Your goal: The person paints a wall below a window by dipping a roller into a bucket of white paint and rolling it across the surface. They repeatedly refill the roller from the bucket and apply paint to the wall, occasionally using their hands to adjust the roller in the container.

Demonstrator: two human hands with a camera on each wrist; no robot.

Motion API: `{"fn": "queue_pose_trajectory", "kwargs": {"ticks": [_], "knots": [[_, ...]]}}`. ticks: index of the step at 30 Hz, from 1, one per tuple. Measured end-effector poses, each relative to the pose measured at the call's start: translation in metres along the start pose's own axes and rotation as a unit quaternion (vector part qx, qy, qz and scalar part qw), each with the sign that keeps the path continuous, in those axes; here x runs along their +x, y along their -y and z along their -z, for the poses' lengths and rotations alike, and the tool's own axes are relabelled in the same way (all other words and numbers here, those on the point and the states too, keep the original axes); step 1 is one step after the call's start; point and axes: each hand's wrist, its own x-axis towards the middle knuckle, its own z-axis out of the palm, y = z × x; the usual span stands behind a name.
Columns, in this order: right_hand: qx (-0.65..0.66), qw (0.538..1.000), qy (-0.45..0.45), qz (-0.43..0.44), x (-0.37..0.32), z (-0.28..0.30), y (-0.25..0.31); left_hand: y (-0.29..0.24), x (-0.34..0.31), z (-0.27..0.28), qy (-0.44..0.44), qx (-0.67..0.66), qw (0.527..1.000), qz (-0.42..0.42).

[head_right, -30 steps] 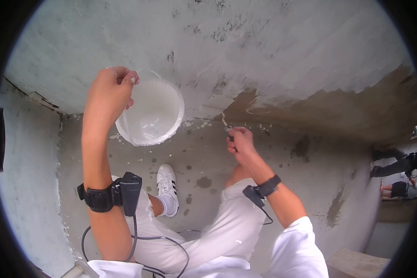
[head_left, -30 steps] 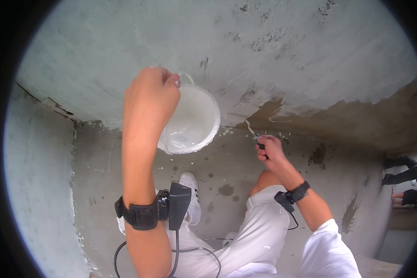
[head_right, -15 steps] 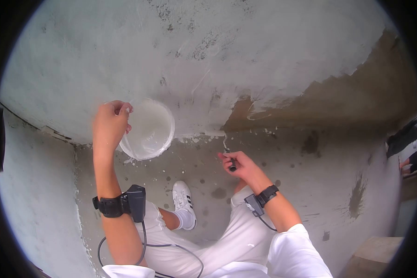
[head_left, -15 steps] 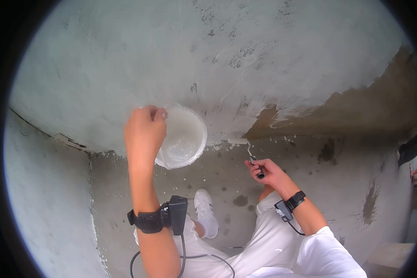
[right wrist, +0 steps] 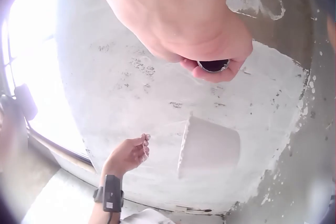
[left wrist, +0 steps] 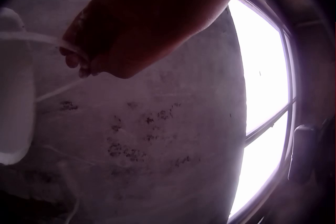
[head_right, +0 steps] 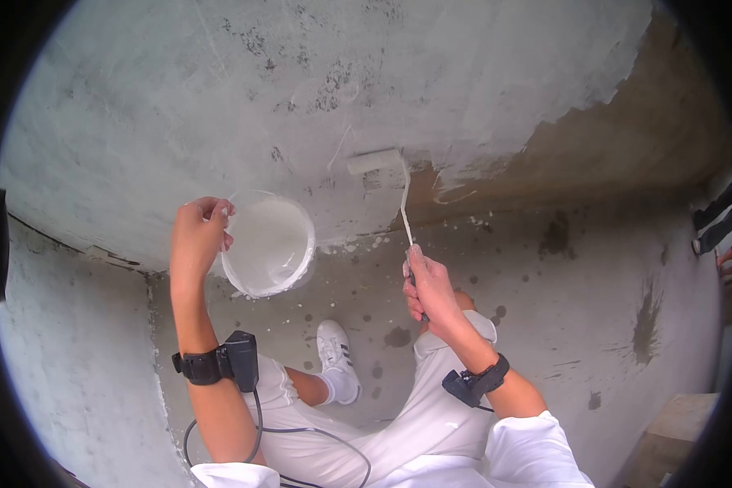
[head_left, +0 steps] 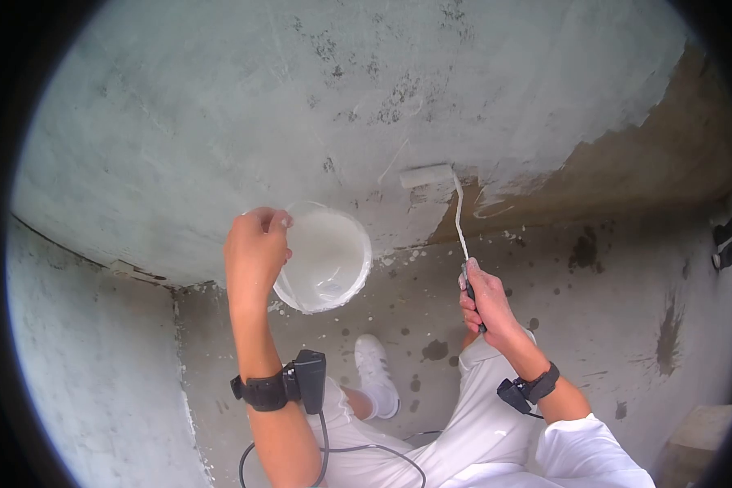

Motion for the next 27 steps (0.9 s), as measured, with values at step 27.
{"fn": "queue_pose_trajectory", "kwargs": {"ticks": [27], "knots": [[-0.169,0.957,-0.147,0.184,0.111,0.001,-0.129,-0.004,-0.007,-0.003,0.035,0.006,0.999,0.023]]}}
